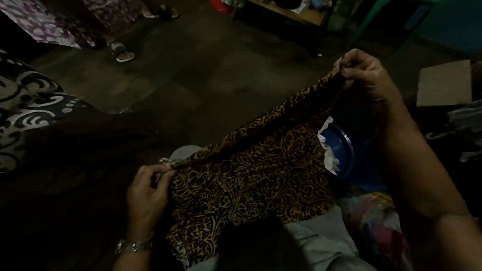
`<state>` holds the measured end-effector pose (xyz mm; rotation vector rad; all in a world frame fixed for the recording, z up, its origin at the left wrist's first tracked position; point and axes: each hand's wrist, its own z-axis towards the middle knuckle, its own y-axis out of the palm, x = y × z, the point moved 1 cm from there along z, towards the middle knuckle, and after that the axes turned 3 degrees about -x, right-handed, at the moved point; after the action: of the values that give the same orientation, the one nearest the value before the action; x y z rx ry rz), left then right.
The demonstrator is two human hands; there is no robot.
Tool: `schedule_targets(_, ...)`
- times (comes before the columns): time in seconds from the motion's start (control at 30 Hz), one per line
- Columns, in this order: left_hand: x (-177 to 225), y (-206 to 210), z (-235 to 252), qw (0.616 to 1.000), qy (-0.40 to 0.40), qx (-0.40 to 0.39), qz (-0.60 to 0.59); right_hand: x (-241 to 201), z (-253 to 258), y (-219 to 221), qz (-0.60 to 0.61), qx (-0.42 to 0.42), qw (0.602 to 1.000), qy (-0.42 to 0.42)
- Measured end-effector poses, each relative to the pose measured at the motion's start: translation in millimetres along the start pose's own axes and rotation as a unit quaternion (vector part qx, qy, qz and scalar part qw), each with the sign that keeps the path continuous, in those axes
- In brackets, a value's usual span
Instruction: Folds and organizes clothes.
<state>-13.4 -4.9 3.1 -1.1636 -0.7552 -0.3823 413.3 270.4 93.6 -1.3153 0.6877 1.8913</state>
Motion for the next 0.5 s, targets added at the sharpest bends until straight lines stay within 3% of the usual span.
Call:
schedule_targets(0.1,10.7,-19.8,-24.7,0.998,0.049,0.024,-0.043,-28.3,-40.8,-6.0,-0.083,-0.022,0.996,-0.009)
schedule_targets(0.27,2.3,-40.3,-69.7,0.981,0.112,-0.054,-0.148,-45.0,-130.8,-5.5,-0.109,-0.023,0.993,0.047)
schedule_targets(0.4,-13.0,-37.2,-90.9,0.974,0.062,-0.125,-0.177,-3.6,-185.6,-2.9,-0.124,-0.048,0.981,0.143)
schedule_targets(0.5,-28.0,-27.5,-99.4,0.984,-0.005,-0.144,-0.102,30.1,-210.6,13.7,-0.22,-0.055,0.93,0.29)
